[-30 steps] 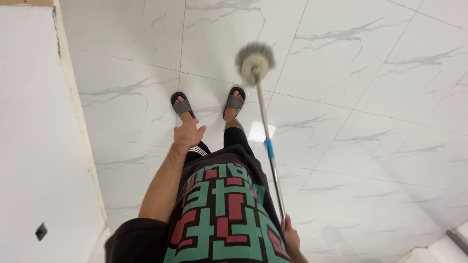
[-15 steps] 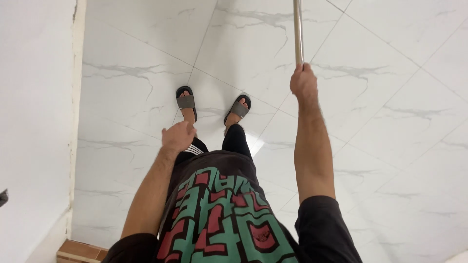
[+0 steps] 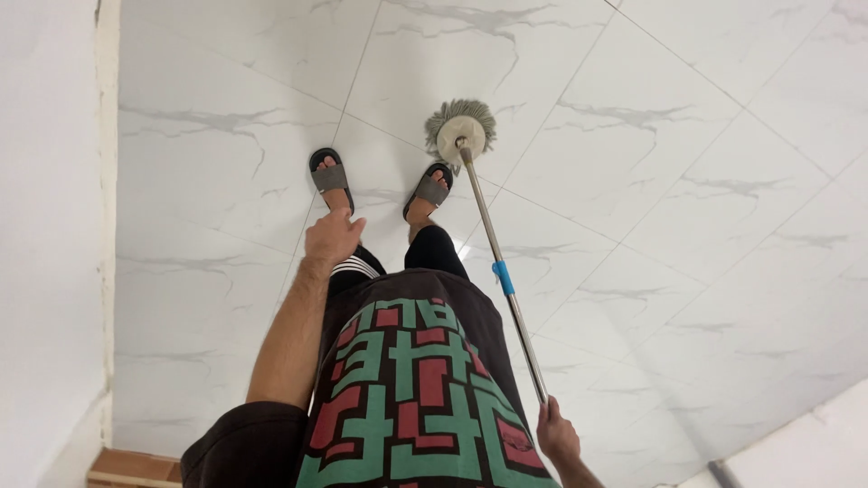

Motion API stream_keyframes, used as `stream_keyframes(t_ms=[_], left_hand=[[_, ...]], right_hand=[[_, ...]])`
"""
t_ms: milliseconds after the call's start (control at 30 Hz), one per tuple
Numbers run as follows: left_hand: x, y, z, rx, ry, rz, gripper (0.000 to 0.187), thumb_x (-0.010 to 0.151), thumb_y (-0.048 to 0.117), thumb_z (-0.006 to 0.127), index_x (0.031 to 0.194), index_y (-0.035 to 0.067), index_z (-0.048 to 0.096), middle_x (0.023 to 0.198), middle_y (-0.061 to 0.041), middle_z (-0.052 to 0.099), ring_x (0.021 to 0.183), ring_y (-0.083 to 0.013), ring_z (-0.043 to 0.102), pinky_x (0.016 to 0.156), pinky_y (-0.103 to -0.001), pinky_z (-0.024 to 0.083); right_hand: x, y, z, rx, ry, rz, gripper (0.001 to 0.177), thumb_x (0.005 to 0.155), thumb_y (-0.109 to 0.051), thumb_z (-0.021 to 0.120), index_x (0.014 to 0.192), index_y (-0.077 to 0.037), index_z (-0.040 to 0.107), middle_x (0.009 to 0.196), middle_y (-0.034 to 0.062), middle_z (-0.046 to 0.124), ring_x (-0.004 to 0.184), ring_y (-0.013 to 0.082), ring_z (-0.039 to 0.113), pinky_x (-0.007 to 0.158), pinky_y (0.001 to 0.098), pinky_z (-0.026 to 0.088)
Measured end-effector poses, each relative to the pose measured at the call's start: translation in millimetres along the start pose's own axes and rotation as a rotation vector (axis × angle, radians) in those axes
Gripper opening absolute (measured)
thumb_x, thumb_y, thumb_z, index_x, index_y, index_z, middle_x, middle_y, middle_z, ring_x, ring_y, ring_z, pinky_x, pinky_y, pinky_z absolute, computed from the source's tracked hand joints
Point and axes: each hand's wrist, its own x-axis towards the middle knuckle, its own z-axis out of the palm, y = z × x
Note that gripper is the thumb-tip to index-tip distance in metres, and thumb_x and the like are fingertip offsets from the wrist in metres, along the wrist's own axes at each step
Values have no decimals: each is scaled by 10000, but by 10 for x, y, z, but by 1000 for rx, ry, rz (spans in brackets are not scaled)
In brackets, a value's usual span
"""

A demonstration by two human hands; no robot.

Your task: The person mops the tiled floor with a mop.

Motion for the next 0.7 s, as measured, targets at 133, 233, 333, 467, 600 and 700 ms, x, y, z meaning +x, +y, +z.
stream_keyframes(t_ms=[133,233,333,467,600,700], left_hand=[[-237,-47,24,-114,4,-13,610,966,514,540,1412,99,570,1083,-135,778,1108,-306,700,1046,-472,447],[-367,-248,143,-79,33,-41,591,973,515,538,1374,84,586,1177,-126,730,1124,-305,684,1028,-498,435],[-474,-457,217,-22,24,-135,562,975,511,532,1348,97,603,1253,-117,700,1167,-306,659,1043,-522,418],[-538,-700,223,-73,72,-187,588,979,513,522,1397,103,580,1284,-134,702,1201,-325,651,1040,-523,441],[-548,-863,382,-68,52,-156,635,969,560,530,1412,107,572,1288,-159,690,1204,-341,645,1016,-484,484],[-394,-877,421,-76,16,-129,630,956,550,531,1426,131,567,1277,-147,699,1196,-335,654,1029,-482,481]], right_hand=[[670,-847,-387,95,73,-156,503,1055,-514,325,1473,-255,431,946,317,727,948,540,701,841,618,564],[1530,-2173,-1132,-14,427,-409,559,1061,-486,374,1506,-148,418,1003,327,702,906,541,683,791,648,537],[2147,-3654,-2307,120,496,-674,443,1077,-406,372,1314,-65,526,1049,295,712,944,531,669,824,636,531],[2136,-4653,-3055,180,612,-738,347,1117,-347,447,1095,-51,626,957,269,697,911,494,670,783,574,541],[1856,-3349,-2033,-4,626,-815,449,1065,-353,421,1337,-7,509,1055,287,684,852,519,669,723,614,551],[1271,-1736,-1316,-25,325,-465,520,1056,-465,342,1478,-175,433,1015,297,710,922,535,672,805,631,534]])
